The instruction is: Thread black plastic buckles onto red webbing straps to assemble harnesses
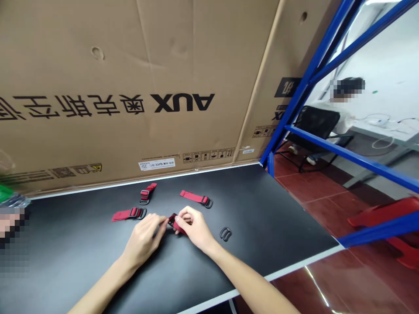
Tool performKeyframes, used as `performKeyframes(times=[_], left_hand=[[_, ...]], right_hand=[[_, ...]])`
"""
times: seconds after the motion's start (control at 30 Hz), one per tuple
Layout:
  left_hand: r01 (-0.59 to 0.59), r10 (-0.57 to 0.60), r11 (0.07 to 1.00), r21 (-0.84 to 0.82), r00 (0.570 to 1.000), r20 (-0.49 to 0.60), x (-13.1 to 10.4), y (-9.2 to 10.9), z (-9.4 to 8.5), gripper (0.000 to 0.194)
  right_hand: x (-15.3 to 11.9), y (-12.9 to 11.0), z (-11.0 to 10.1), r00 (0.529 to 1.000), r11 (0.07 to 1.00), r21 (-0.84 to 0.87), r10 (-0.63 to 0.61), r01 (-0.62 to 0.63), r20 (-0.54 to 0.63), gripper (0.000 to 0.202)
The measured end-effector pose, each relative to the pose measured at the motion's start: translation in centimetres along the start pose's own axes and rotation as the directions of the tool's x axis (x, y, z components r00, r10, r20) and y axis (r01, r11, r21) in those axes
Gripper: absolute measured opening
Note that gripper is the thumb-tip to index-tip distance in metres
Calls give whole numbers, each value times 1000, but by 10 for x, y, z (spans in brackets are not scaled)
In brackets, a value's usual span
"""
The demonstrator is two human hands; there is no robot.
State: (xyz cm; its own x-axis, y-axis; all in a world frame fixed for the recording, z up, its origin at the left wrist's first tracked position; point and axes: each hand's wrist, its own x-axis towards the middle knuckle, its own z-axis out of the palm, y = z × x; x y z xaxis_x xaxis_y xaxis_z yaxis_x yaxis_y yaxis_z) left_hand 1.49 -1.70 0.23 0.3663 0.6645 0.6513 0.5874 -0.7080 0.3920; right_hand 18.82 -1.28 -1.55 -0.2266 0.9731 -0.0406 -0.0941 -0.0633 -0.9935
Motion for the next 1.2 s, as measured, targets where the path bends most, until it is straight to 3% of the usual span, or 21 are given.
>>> performKeyframes(times=[0.13,0.33,0.43,0.53,0.67,0.73,0.83,0.9,0.93,1.0,1.07,1.2], left_hand=[[175,-180,983,-57,979,-98,4,-1,-7,20],[430,-467,876,-219,869,-164,11,-7,-19,26],[452,-501,853,-262,849,-168,12,-13,-18,29],[439,-502,853,-282,839,-212,12,-19,-18,37],[379,-430,891,-250,881,-196,12,-15,-25,37],[319,-350,919,-232,930,-112,11,-8,-25,32],[113,-96,979,-172,990,105,7,4,-14,22],[-167,165,986,-18,935,313,2,7,-4,26],[-219,202,976,10,914,352,-1,8,0,26],[-251,213,967,53,900,379,-6,6,8,26],[-225,186,972,63,909,374,-10,4,12,27],[-164,132,985,57,923,362,-11,2,14,21]], right_hand=[[-1,-3,-2,999,998,-53,-27,25,-41,42],[-3,-8,-11,989,979,-158,-142,132,-53,29],[-5,-10,-16,916,827,-423,-400,371,22,14],[-6,-8,-18,832,642,-567,-534,515,152,27],[-10,-12,-17,783,527,-580,-406,622,471,30],[-16,-22,-22,793,529,-594,-344,606,503,20],[-33,-35,-44,892,548,-706,-324,450,317,15],[-50,-37,-66,950,520,-814,-288,259,119,12],[-59,-35,-77,960,496,-850,-277,179,40,13],[-75,-26,-94,962,451,-890,-263,61,-68,22],[-86,-17,-101,962,449,-892,-260,47,-81,25],[-91,-12,-88,972,519,-853,-224,62,-65,14]])
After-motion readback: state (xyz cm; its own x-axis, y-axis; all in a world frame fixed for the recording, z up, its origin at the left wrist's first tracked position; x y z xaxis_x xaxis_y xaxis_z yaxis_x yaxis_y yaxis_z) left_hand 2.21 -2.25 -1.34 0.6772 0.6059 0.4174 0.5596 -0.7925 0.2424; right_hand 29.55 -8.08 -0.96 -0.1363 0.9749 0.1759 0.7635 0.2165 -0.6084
